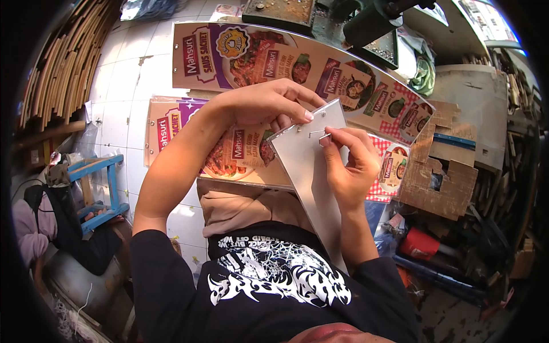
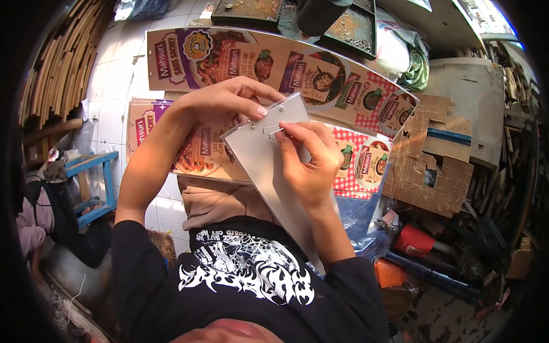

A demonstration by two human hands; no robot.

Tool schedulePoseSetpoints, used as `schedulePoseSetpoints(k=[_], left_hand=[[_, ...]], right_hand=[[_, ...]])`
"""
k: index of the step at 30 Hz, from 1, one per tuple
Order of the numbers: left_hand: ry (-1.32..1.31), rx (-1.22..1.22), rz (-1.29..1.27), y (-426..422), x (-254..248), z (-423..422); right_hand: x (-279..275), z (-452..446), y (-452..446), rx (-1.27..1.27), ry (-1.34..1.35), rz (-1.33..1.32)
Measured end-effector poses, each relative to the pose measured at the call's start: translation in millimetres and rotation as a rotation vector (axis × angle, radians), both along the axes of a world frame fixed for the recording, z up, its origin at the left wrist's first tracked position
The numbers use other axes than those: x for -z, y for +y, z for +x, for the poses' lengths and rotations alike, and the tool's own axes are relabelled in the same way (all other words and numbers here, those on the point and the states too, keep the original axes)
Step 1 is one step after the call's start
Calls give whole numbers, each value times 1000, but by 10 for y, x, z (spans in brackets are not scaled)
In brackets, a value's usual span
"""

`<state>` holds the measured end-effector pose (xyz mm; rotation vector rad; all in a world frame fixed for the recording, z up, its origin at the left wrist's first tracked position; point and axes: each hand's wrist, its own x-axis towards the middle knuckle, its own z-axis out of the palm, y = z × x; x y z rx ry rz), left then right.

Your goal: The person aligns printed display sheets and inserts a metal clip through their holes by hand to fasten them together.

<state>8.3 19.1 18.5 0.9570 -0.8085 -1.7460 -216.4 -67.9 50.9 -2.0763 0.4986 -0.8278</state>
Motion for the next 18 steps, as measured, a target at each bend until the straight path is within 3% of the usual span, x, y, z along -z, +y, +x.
schedulePoseSetpoints(k=[18], left_hand=[[-44,-48,-65,-34,64,-3]], right_hand=[[102,112,68,15,-95,-25]])
